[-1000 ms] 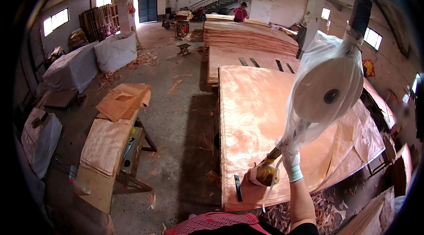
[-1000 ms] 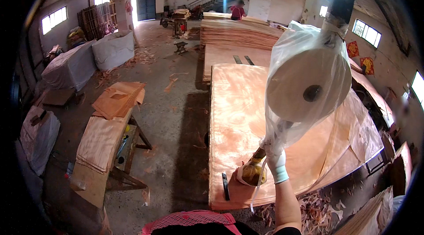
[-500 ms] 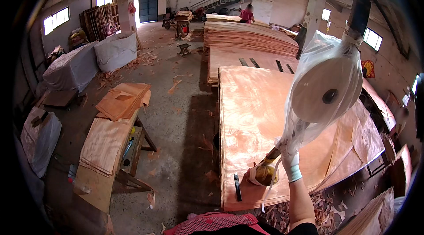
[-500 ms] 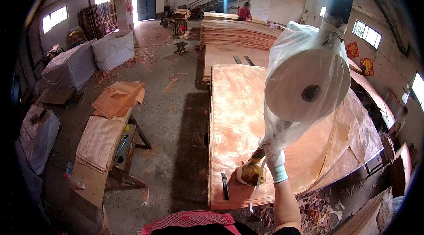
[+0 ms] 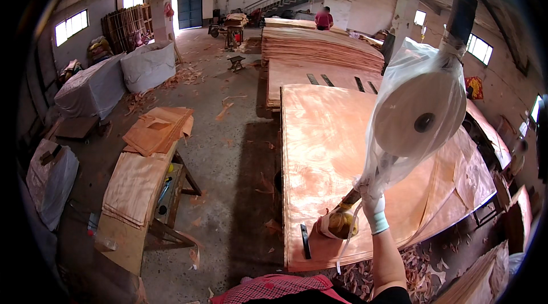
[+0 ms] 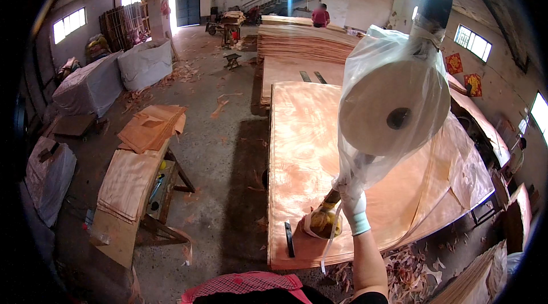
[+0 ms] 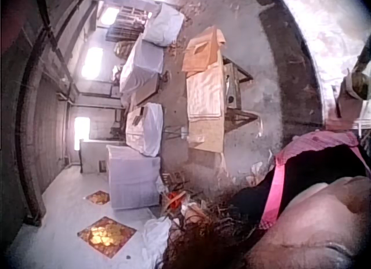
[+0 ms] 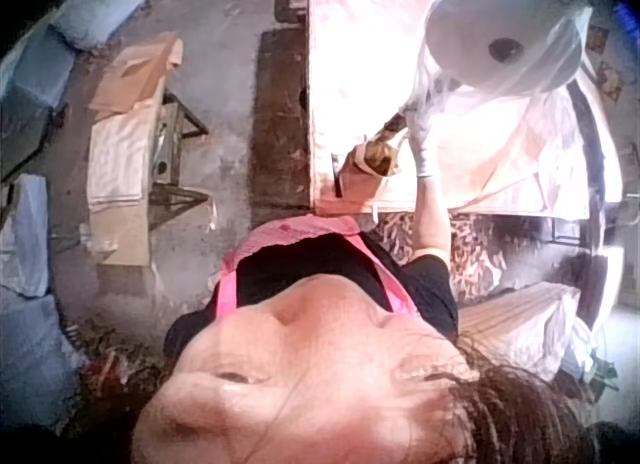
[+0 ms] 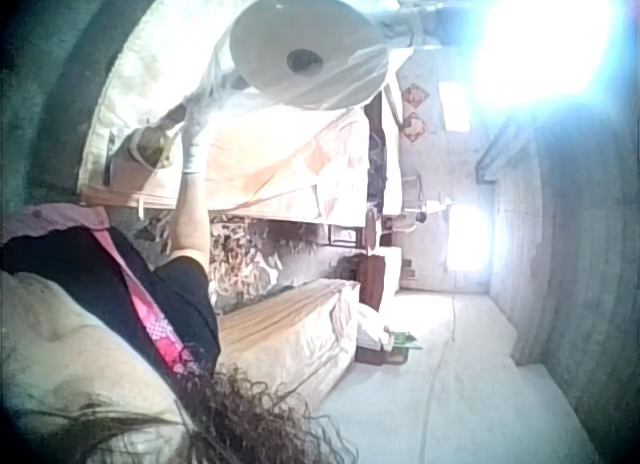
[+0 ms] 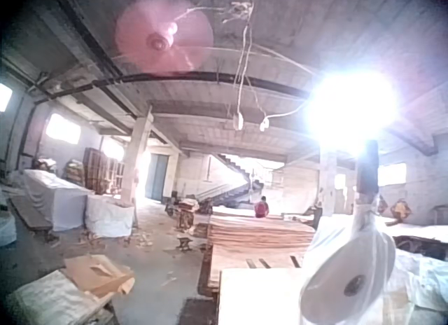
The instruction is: The person prepares a roll of edge banding tape by applying a liquid with a sponge, then mounts the roll onto a vertical post and secures a plastic protective cover over it using a piece of string.
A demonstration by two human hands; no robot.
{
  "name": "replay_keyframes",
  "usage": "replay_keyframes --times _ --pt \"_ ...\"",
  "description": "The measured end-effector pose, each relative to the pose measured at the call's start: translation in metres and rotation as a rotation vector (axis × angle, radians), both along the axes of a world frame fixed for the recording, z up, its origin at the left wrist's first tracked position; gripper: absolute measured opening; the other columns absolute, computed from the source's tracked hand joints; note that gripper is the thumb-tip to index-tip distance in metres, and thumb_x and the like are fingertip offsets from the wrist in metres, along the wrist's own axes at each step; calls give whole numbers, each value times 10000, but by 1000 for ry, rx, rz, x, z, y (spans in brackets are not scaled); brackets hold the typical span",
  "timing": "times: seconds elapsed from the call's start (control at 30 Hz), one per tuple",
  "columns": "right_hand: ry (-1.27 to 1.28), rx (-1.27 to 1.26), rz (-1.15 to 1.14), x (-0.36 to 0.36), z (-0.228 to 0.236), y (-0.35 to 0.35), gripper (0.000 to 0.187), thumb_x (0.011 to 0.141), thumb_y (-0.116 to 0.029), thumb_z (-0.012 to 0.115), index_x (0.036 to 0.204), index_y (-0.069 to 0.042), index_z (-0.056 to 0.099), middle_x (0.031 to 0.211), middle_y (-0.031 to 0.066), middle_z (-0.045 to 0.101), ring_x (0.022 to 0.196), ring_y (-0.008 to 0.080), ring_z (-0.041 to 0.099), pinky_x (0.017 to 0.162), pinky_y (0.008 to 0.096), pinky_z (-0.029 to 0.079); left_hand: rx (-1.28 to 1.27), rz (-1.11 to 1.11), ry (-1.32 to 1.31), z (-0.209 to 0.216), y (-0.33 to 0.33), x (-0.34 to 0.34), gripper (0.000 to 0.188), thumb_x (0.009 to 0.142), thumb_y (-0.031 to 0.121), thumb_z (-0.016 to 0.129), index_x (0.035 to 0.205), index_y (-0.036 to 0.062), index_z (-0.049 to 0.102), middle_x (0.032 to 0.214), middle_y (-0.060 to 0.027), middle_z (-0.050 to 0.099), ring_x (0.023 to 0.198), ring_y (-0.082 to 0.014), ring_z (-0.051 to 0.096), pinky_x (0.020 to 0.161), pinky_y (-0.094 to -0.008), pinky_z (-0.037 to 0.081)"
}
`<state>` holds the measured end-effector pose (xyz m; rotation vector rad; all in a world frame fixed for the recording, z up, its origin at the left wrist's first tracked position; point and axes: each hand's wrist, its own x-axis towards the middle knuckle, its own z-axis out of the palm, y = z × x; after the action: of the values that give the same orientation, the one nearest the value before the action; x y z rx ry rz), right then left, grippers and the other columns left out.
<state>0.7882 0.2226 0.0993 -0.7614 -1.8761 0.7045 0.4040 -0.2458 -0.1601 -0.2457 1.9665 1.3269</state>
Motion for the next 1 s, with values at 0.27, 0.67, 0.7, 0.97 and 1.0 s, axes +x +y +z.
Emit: replay_keyframes --times 0.27,0.67,0.7,0.97,1.0 --pt "-65 77 -83 -8 14 -9 297 926 -157 595 1183 -15 551 1083 143 599 960 293 586 840 384 484 13 5 17 -4 -9 1 673 896 95 647 1455 -41 299 1437 -238 425 1347 -292 414 1114 -374 343" --pt "-206 178 -129 -6 17 -5 260 898 -124 596 1142 -36 575 1021 172 585 926 360 562 812 426 465 405 -380 269 82 94 23 685 889 85 657 1457 -36 295 1434 -241 427 1341 -295 424 1109 -373 353" --pt "-187 129 -108 -7 21 -7 260 902 -132 598 1141 -33 572 1024 173 586 926 362 561 814 426 463 517 -457 290 109 128 38 686 888 84 658 1458 -36 295 1433 -241 428 1340 -295 425 1109 -373 354" --pt "-120 -82 -52 0 21 -8 365 915 -204 574 1236 -32 550 1112 174 617 979 307 580 864 405 469 1237 -1152 615 312 405 185 1148 730 371 828 1510 33 56 1518 -206 246 1431 -293 209 1165 -393 177" --pt "-113 -123 -40 -1 20 -6 388 915 -220 577 1255 -35 547 1129 172 619 994 301 582 878 402 468 1215 -1295 590 326 424 193 980 744 349 823 1439 21 215 1410 -172 367 1328 -255 329 1089 -367 280"
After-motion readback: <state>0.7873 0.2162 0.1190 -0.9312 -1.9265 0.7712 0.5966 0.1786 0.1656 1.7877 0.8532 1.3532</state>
